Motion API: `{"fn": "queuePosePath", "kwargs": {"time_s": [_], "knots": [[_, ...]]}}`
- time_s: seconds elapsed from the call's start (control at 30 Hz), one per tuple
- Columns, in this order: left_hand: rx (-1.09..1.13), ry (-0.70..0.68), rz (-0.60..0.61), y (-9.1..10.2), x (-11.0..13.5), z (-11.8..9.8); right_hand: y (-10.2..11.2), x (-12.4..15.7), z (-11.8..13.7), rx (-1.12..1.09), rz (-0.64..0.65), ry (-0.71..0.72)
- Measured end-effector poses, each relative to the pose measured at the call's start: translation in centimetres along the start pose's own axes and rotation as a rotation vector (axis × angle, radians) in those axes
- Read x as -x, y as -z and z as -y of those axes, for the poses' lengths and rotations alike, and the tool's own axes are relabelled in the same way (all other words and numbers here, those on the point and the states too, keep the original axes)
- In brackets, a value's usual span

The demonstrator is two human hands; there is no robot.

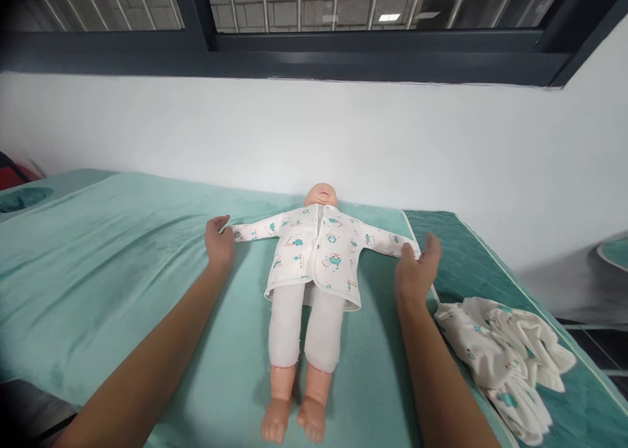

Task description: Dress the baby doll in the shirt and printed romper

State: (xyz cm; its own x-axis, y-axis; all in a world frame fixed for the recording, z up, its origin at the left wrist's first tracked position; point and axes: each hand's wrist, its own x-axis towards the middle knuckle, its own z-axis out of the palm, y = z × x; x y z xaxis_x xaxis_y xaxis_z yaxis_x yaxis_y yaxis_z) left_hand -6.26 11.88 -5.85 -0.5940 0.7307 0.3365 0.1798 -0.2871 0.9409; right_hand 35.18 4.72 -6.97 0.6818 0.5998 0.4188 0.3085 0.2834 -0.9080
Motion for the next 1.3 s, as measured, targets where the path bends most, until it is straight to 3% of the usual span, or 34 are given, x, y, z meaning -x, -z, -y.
{"fn": "queuePosePath", "kwargs": {"time_s": [0.07,0.2,0.4,0.5,0.6,0.73,0.87,0.97,1.07,1.17,1.3], "knots": [[-0.091,-0.050,0.018,-0.1,0.3,-0.1,-1.6,2.1,2.4,0.055,0.090,0.069],[-0.263,-0.142,0.040,-0.2,0.5,-0.1,-5.7,4.2,7.4,0.110,0.472,0.064],[-0.291,-0.149,0.029,-0.1,0.5,0.2,-10.4,1.7,11.4,0.288,0.890,0.107],[-0.318,-0.167,0.032,-0.1,0.5,0.2,-10.9,1.5,11.7,0.304,0.973,0.163],[-0.356,-0.217,0.044,0.0,0.8,-0.2,-9.7,2.8,10.7,0.287,0.922,0.180],[-0.390,-0.255,0.066,0.5,2.7,-1.3,-5.7,6.6,8.3,0.236,0.844,0.263],[-0.338,-0.323,0.218,1.4,7.3,-3.2,-0.4,11.5,6.9,0.194,0.788,0.291],[-0.282,-0.455,0.382,2.2,11.4,-5.0,2.2,13.8,7.2,0.219,0.699,0.282],[-0.232,-0.572,0.557,2.6,14.6,-6.6,2.9,14.5,7.7,0.256,0.577,0.365],[-0.220,-0.581,0.708,2.5,16.0,-7.3,2.5,14.4,7.8,0.278,0.479,0.423],[-0.231,-0.483,0.681,1.7,16.5,-7.3,1.6,13.9,7.5,0.267,0.413,0.427]]}}
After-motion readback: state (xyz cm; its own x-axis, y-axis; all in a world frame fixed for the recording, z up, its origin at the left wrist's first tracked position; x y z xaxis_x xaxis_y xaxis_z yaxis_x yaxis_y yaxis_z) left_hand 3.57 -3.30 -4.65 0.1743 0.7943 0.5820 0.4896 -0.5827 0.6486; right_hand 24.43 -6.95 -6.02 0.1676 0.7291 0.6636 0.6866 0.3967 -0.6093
